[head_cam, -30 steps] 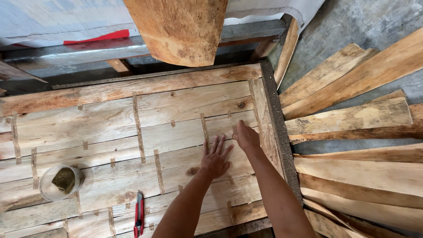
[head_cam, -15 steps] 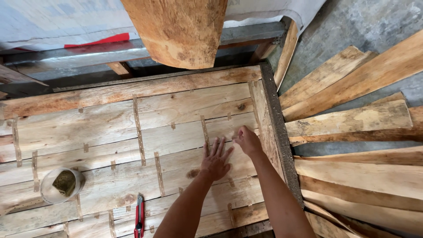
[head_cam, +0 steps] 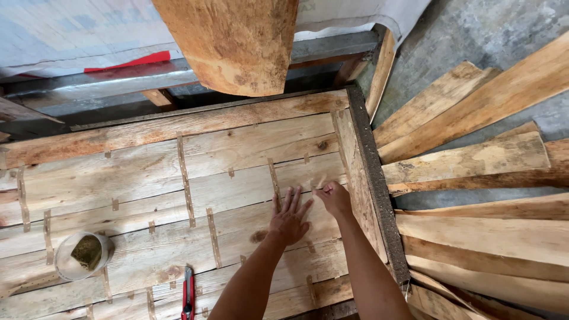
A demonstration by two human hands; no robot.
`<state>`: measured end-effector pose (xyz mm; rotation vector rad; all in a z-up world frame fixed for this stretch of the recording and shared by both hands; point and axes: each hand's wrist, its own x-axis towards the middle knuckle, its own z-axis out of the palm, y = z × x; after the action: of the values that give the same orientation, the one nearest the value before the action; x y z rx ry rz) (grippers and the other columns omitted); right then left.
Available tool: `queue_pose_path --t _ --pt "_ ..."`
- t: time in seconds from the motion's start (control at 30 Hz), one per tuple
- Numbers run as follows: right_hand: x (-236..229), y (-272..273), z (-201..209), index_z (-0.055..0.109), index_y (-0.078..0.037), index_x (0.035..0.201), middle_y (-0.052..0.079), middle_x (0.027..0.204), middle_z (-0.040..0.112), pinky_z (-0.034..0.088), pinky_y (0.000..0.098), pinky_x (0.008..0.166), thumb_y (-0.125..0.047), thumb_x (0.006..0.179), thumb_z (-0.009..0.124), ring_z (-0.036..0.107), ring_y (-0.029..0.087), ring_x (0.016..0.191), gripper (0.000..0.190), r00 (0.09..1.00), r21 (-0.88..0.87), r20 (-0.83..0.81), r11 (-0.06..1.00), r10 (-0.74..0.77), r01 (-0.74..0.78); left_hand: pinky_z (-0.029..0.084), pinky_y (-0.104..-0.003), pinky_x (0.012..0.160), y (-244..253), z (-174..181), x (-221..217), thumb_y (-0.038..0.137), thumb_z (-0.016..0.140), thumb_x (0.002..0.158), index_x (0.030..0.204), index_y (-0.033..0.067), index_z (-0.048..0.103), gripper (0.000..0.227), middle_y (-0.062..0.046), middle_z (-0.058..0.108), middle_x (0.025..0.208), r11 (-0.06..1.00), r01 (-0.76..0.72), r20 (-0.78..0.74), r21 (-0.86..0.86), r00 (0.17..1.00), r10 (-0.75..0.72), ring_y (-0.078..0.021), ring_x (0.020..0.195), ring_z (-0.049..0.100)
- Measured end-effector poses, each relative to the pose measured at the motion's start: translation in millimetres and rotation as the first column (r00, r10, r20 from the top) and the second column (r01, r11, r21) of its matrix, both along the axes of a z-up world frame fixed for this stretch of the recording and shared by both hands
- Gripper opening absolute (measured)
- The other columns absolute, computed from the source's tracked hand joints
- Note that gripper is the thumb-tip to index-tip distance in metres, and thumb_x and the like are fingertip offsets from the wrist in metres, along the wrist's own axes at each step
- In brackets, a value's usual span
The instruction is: Manually assembling and interlocking strips of bamboo or light wood to form a woven or layered panel on a workbench.
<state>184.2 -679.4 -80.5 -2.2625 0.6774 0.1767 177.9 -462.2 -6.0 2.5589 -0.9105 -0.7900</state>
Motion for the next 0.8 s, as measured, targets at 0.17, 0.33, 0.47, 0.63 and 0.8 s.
queue_pose_path --t 0.17,0.33,0.47,0.63,0.8 --pt "16 10 37 0.067 -0.003 0.089 0.01 0.084 0.073 0.055 0.0358 0.069 -0.041 0.07 0.094 0.068 0.021 0.074 0.05 0.984 -0.028 -0.179 1.0 0.008 -0.014 -0.004 -0.069 0.121 -1 2 2 0.049 0.054 0.095 0.163 0.0305 0.024 0.076 -0.011 -0.007 0.174 1.0 -0.01 -0.008 0.024 1.0 0.01 -0.035 0.16 -0.006" --pt "18 4 30 0.066 -0.006 0.092 0.008 0.086 0.073 0.055 0.0367 0.069 -0.044 0.068 0.094 0.068 0.02 0.074 0.053 0.969 -0.032 -0.244 0.999 0.024 -0.033 -0.004 -0.067 0.121 -4 4 6 0.048 0.054 0.095 0.161 0.0312 0.025 0.074 -0.01 -0.007 0.174 1.0 -0.019 0.008 0.024 1.0 0.019 -0.034 0.159 -0.007" --pt "22 4 34 0.069 -0.006 0.093 0.008 0.087 0.074 0.056 0.037 0.071 -0.05 0.073 0.09 0.069 0.021 0.077 0.053 0.963 -0.003 -0.263 0.998 0.055 -0.058 -0.004 -0.068 0.121 -1 8 2 0.049 0.054 0.096 0.162 0.0302 0.024 0.075 -0.011 -0.007 0.174 1.0 -0.005 -0.016 0.025 1.0 0.005 -0.0354 0.159 -0.006" --pt "30 18 55 0.074 -0.005 0.093 0.01 0.089 0.077 0.057 0.0386 0.075 -0.058 0.079 0.083 0.073 0.023 0.08 0.055 0.936 -0.037 -0.352 0.999 -0.021 0.008 -0.004 -0.068 0.121 0 4 3 0.049 0.053 0.096 0.162 0.0305 0.025 0.074 -0.011 -0.006 0.173 1.0 -0.02 -0.026 0.018 0.999 0.02 -0.0358 0.159 -0.006" --pt "22 18 41 0.072 -0.006 0.091 0.01 0.089 0.077 0.057 0.0389 0.074 -0.052 0.074 0.089 0.074 0.024 0.081 0.052 0.975 -0.088 -0.206 0.994 -0.083 0.066 -0.003 -0.07 0.12 -1 1 3 0.048 0.055 0.095 0.162 0.0299 0.026 0.075 -0.012 -0.005 0.173 1.0 -0.025 -0.02 -0.007 0.999 0.025 -0.036 0.159 -0.006"
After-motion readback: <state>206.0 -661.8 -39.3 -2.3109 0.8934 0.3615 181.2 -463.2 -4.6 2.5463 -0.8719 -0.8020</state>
